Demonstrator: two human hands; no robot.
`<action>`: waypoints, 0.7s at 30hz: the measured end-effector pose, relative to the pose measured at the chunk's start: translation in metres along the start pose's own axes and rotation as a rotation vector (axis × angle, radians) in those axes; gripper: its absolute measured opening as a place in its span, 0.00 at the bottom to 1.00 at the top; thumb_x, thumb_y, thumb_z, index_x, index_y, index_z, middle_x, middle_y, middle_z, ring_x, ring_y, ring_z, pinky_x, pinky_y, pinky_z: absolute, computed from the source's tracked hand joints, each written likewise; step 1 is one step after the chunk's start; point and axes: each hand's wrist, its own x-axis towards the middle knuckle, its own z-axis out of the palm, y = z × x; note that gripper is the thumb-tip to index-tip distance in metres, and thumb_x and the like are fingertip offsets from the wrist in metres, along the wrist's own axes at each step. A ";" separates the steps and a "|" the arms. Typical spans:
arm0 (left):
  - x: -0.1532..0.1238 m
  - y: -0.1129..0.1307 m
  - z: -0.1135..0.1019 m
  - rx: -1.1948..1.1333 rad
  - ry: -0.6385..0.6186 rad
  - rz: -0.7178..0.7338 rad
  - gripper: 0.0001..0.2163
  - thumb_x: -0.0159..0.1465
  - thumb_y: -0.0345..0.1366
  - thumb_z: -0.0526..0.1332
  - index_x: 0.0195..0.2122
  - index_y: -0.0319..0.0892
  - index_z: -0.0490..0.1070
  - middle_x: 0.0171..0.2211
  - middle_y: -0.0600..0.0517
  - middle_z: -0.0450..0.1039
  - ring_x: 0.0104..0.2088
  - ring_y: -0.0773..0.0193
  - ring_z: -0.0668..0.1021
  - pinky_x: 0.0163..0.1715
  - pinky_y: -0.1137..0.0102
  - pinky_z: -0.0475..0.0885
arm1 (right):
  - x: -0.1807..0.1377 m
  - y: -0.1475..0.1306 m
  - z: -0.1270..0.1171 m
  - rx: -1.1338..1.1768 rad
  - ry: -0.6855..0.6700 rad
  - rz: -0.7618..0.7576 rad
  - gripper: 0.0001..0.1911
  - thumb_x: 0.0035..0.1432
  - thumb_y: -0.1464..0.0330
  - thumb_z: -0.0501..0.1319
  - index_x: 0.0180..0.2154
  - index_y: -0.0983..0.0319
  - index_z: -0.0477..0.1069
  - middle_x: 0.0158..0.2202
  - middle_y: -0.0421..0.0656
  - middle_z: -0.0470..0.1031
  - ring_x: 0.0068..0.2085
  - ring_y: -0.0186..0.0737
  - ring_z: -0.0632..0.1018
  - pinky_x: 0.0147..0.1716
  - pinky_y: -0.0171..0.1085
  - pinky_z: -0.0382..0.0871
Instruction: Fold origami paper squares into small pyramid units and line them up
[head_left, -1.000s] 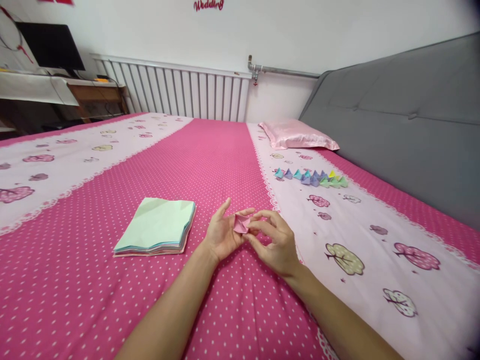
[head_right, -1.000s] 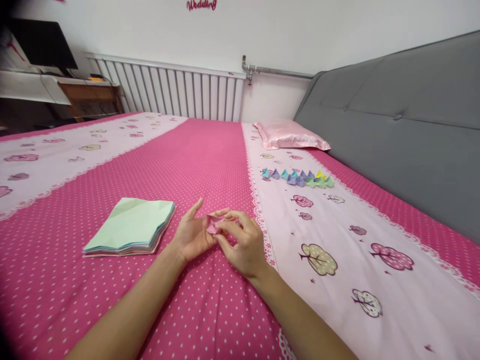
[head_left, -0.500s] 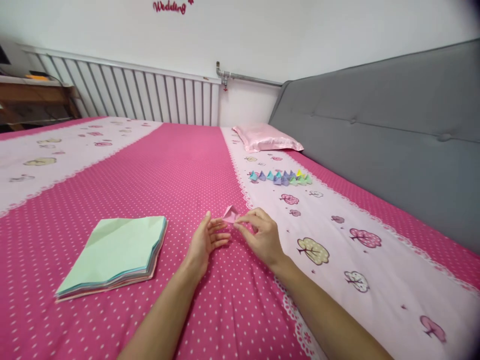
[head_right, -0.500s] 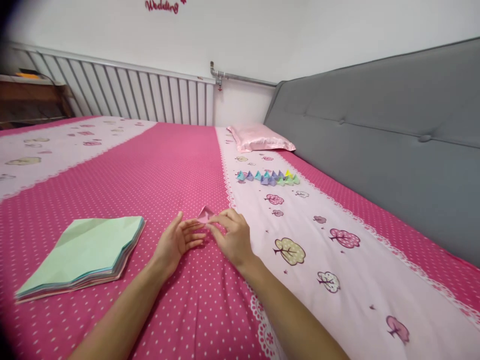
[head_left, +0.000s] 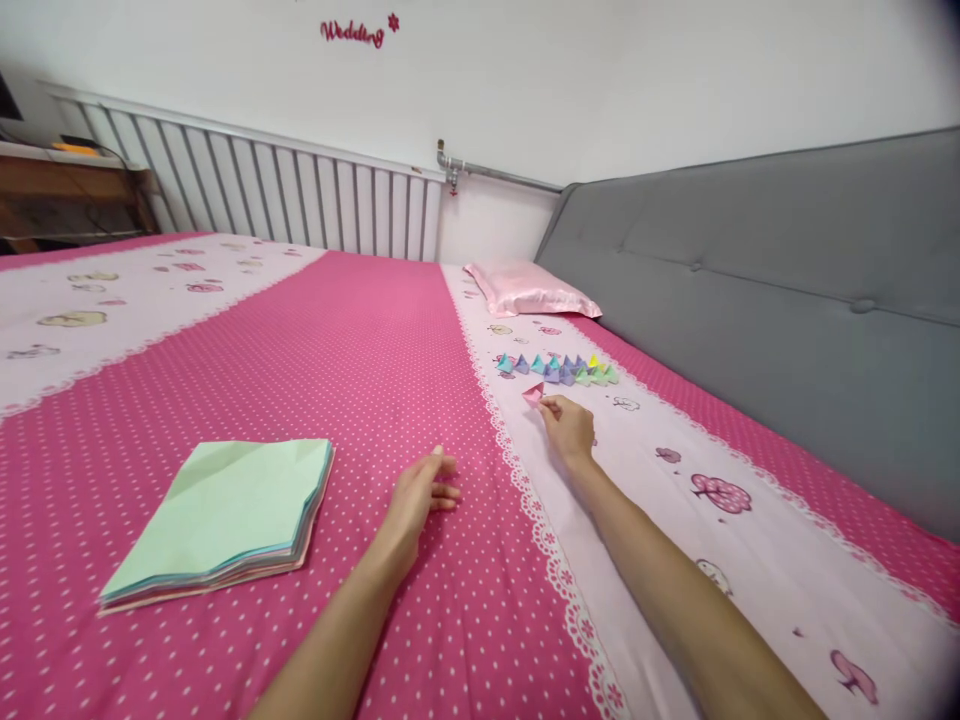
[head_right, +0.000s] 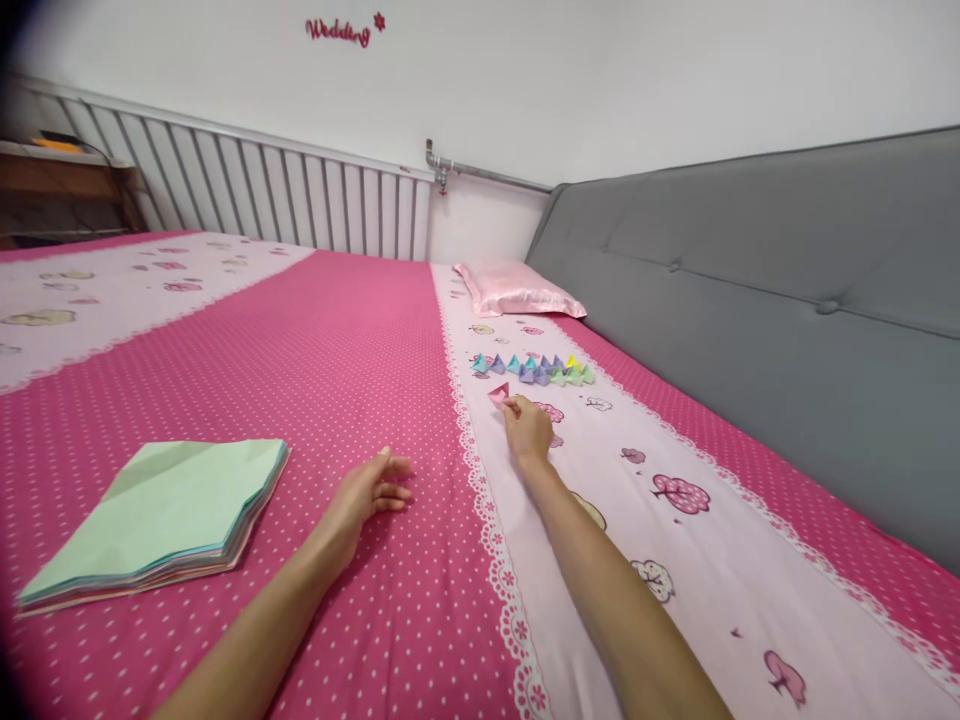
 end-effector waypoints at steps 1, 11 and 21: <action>0.000 0.000 0.000 0.007 -0.003 0.002 0.22 0.56 0.52 0.56 0.37 0.35 0.70 0.37 0.43 0.72 0.27 0.66 0.75 0.30 0.69 0.70 | 0.008 0.004 0.001 -0.032 0.009 0.008 0.10 0.52 0.66 0.56 0.34 0.60 0.75 0.30 0.44 0.78 0.31 0.40 0.75 0.30 0.36 0.63; 0.002 -0.005 0.000 0.056 0.016 -0.024 0.25 0.53 0.56 0.56 0.36 0.35 0.71 0.36 0.43 0.73 0.28 0.64 0.74 0.32 0.68 0.69 | 0.073 0.041 0.049 -0.217 0.020 0.007 0.14 0.57 0.70 0.49 0.39 0.60 0.71 0.36 0.44 0.72 0.35 0.39 0.70 0.30 0.34 0.57; 0.005 -0.011 -0.001 0.156 0.054 -0.055 0.27 0.55 0.57 0.53 0.38 0.36 0.72 0.29 0.45 0.73 0.31 0.59 0.74 0.36 0.65 0.67 | 0.098 0.069 0.080 -0.271 -0.011 0.054 0.17 0.60 0.70 0.44 0.44 0.59 0.68 0.40 0.45 0.67 0.35 0.40 0.68 0.30 0.36 0.56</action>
